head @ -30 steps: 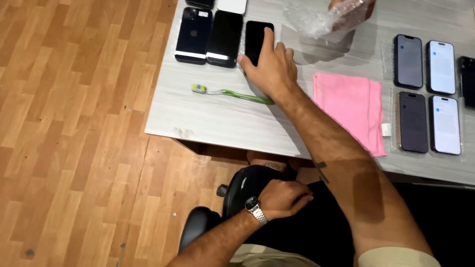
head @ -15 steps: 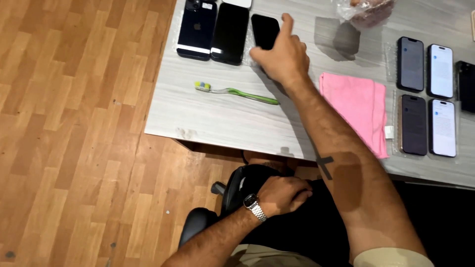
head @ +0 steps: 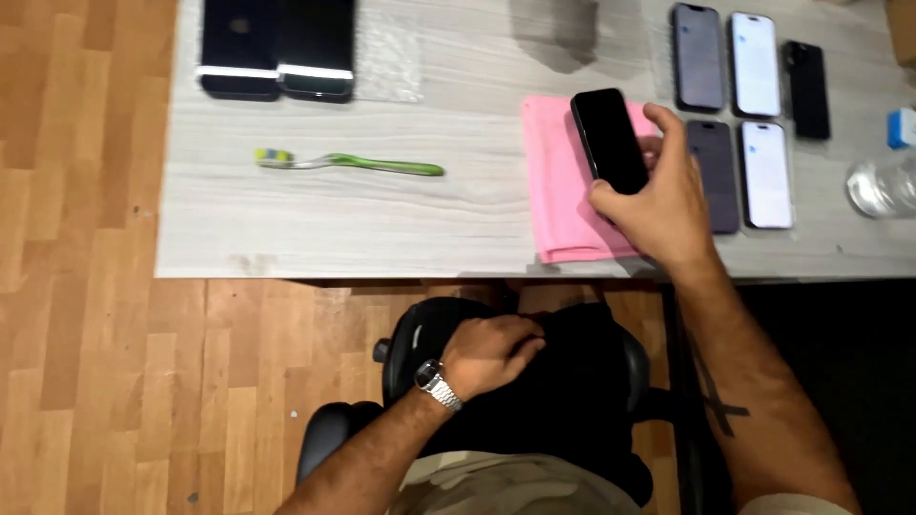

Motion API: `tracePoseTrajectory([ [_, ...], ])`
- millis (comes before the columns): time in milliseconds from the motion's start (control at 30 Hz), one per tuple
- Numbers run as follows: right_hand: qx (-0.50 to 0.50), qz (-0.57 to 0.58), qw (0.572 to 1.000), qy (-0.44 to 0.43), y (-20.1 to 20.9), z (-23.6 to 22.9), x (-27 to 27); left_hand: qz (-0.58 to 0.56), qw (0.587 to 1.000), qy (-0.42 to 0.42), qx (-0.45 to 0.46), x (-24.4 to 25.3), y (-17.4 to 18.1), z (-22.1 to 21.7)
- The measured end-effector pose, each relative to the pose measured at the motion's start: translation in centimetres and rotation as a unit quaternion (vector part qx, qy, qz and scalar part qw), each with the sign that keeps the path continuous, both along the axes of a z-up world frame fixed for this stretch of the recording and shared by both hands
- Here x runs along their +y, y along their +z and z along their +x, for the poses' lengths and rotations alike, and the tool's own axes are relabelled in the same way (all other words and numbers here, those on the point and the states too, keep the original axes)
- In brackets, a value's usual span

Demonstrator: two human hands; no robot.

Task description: Testing and configuring multiple iPhones, including navigating menus and connecting to power

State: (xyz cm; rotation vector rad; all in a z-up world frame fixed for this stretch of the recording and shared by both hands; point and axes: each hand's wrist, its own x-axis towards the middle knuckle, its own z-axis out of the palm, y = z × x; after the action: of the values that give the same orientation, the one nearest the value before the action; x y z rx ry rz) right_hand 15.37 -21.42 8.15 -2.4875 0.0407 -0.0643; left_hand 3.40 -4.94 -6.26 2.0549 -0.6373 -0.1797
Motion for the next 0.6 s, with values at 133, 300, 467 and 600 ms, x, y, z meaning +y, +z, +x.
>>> tracePoseTrajectory([
  [133, -0.256, -0.3, 0.918, 0.045, -2.1, 0.6, -2.5, 0.02, 1.0, 0.01, 0.0, -0.2, 0.2, 0.2],
  [300, -0.357, -0.44, 0.82, 0.085, -3.4, 0.4, -2.6, 0.01, 1.0, 0.015, 0.009, 0.0, 0.4, 0.3],
  [467, -0.296, -0.315, 0.885, 0.173, -2.7, -1.7, -1.6, -0.001, 1.0, 0.017, 0.025, 0.2, 0.7, 0.6],
  [600, -0.248, -0.183, 0.932, 0.192, -1.7, -2.9, 0.1, -0.001, 1.0, 0.016, 0.019, 0.1, 0.9, 0.5],
])
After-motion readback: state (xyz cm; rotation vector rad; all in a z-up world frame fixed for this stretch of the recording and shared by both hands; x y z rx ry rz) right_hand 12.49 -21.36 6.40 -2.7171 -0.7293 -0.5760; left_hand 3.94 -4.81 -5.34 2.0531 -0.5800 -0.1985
